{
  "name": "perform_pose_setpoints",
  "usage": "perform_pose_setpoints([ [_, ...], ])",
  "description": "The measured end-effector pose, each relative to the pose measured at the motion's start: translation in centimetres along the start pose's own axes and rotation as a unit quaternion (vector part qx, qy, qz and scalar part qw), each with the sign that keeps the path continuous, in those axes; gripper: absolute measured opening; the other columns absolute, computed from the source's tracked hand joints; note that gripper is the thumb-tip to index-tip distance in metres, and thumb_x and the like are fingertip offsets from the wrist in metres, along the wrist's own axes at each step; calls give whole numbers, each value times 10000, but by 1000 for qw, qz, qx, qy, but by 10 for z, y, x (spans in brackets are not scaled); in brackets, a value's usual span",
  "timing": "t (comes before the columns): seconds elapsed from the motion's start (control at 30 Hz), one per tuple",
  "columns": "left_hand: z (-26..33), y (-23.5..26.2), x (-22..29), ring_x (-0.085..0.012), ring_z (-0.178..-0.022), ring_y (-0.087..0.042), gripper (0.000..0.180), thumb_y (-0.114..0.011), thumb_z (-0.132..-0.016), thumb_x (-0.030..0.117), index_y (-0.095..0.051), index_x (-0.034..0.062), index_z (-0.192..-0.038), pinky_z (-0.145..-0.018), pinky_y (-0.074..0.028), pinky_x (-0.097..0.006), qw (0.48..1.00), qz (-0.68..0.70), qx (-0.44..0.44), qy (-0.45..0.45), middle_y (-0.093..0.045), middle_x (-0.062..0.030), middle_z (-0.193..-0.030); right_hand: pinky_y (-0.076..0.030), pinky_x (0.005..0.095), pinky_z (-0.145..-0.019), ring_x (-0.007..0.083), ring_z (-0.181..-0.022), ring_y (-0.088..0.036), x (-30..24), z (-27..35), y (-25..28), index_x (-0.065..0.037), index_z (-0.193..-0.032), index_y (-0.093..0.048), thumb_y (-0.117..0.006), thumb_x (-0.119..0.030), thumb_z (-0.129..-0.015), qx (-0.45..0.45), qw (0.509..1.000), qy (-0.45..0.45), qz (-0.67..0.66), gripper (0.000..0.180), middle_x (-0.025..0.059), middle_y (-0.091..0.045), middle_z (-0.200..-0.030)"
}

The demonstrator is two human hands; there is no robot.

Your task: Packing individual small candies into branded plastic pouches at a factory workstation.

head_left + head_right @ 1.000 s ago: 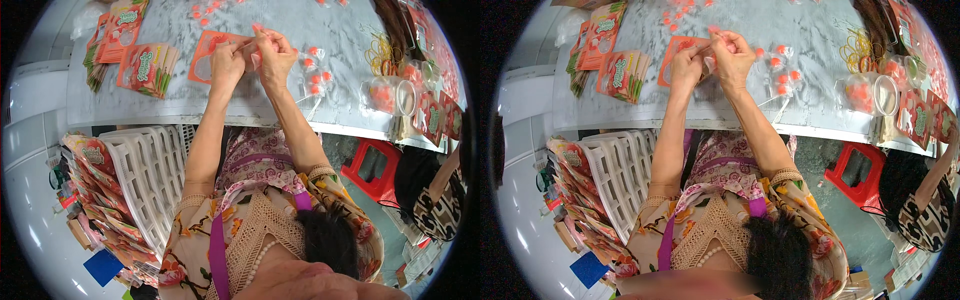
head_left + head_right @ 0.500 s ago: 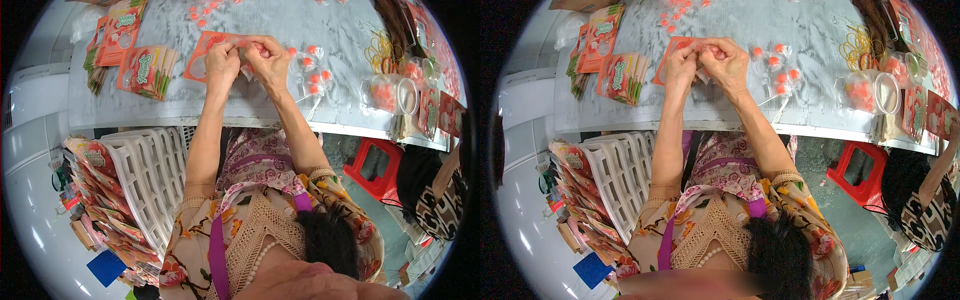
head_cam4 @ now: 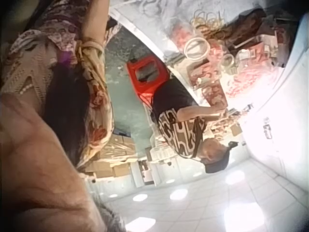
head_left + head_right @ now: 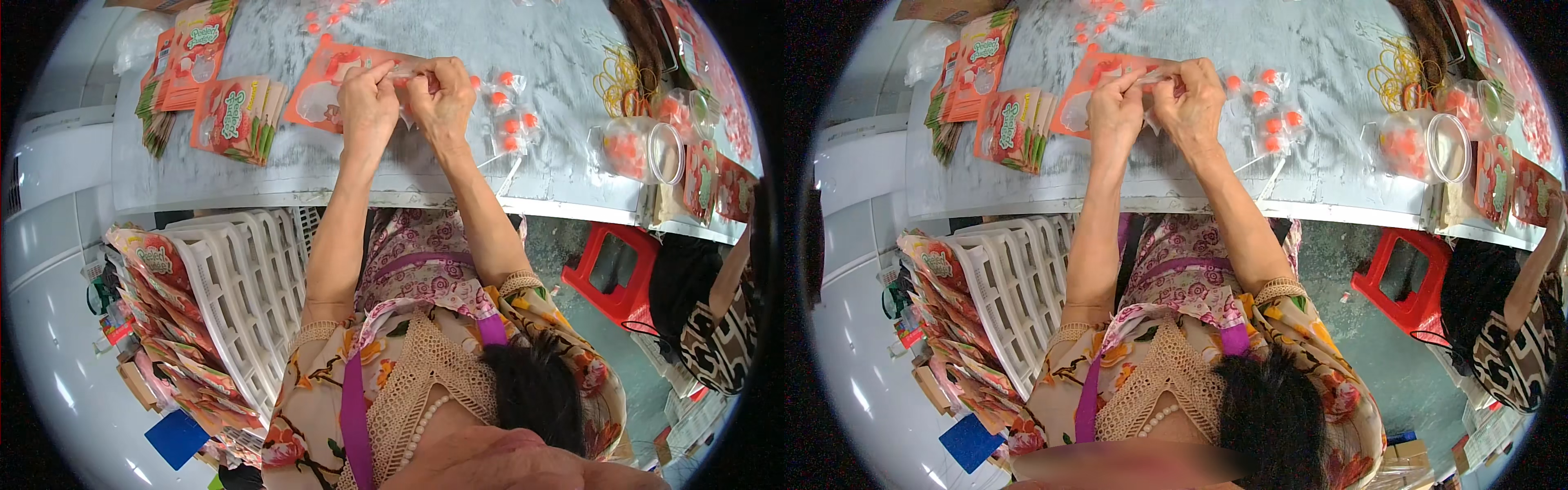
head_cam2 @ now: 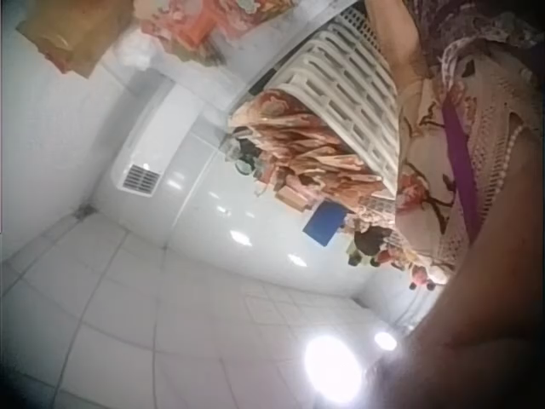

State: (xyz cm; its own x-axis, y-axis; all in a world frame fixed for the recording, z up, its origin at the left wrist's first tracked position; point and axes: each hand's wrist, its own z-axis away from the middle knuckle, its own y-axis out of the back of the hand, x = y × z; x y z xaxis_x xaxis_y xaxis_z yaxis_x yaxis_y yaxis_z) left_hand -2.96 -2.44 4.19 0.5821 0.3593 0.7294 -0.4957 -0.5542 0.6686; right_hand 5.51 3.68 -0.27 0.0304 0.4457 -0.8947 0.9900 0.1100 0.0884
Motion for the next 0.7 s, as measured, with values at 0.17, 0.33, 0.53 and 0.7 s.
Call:
perform_pose_setpoints([
  [0.17, 7, -3, 11, -349, -822, -603, 248, -563, -875, 51, -699, 22, -1080, -774, -491, -413, 995, -21, 25, -91, -598, -218, -911, -468, 310, -593, 194, -649, -554, 9, -3, -6, 6, -900, -576, -595, 14, -745, 43, 996, 53, 50, 156, 97, -590, -821],
  [0.33, 15, -11, 21, -344, -819, -602, 253, -553, -885, 41, -686, 7, -1098, -757, -495, -416, 992, -46, 49, -109, -592, -214, -884, -472, 356, -719, 243, -767, -556, 8, -5, -5, -2, -960, -573, -585, -31, -804, 63, 984, 101, 129, 159, 126, -595, -933],
  [0.53, 10, -8, 14, -352, -854, -602, 245, -559, -892, 60, -690, 5, -1091, -799, -485, -428, 996, -23, 39, -83, -608, -219, -898, -380, 389, -994, 326, -1140, -497, -26, -6, 5, 38, -1257, -527, -535, -72, -879, -21, 973, -200, -113, 393, 186, -593, -1154],
  [0.7, 2, -8, 11, -343, -891, -605, 230, -583, -899, 105, -700, 0, -1067, -813, -479, -413, 995, 74, 65, -30, -634, -217, -919, -466, 289, -940, 226, -1098, -592, -8, 3, 8, -33, -1403, -449, -495, 0, -920, -95, 984, -73, -134, 487, 165, -567, -1313],
])
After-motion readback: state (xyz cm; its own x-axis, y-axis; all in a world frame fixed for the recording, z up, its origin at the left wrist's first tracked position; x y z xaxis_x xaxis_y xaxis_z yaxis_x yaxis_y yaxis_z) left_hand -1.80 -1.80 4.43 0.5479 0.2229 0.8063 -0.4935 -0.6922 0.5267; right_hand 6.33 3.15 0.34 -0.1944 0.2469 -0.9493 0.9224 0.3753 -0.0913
